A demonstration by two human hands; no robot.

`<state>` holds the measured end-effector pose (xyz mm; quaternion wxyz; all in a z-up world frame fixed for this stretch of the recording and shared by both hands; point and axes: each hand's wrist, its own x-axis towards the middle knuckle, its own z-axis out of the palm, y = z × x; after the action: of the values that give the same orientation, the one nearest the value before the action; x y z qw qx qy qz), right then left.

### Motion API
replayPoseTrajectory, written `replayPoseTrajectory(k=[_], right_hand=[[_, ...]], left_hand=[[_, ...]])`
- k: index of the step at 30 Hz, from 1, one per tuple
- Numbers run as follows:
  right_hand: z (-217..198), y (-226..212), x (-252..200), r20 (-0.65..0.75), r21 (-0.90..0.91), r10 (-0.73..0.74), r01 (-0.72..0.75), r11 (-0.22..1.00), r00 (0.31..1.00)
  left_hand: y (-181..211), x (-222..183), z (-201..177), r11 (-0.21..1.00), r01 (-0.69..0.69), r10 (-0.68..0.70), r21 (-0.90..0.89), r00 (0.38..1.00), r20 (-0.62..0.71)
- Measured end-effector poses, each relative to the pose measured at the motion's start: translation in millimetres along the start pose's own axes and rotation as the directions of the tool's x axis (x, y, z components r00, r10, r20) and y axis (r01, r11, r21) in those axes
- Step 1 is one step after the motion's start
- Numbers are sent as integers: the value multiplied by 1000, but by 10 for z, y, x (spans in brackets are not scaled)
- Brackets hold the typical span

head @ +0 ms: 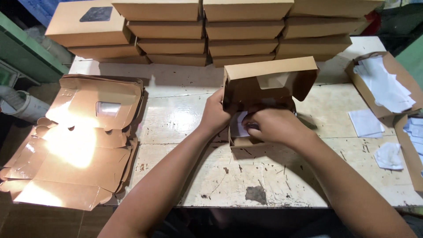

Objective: Assembling a cardboard food box from a flat template and inserting a paper liner

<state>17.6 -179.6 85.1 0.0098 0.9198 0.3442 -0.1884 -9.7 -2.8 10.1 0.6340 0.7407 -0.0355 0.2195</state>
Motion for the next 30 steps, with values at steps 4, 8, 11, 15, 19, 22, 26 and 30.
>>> replayPoseTrajectory(k=[4,8,11,15,19,22,26,30], right_hand=[[-72,123,-86,0,37,-84,84,996,996],[206,900,19,-779,-1,-315,502,865,541],[63,1223,-95,-799,214,-102,439,873,593],[-286,1042,-326,1,717,209,-147,681,978],[-41,1264,-92,100,816,166,-176,551,981],[233,1374,76,-112,890,2,99,446,994],[602,1584,324,-162,910,-31,161,383,986],[409,1366,171,-159,885,17,135,446,987]], left_hand=[[40,17,-24,1000,-12,12,8,1000,1],[-15,44,-28,995,-81,86,62,993,-85],[-193,90,-49,998,-18,27,66,989,-143],[-207,90,-74,996,8,12,87,973,-231],[-289,133,-106,993,14,15,120,972,-232],[-402,146,-136,995,-21,49,102,957,-285],[-364,141,-180,993,11,23,114,957,-289],[-540,171,-219,995,-9,28,100,981,-191]])
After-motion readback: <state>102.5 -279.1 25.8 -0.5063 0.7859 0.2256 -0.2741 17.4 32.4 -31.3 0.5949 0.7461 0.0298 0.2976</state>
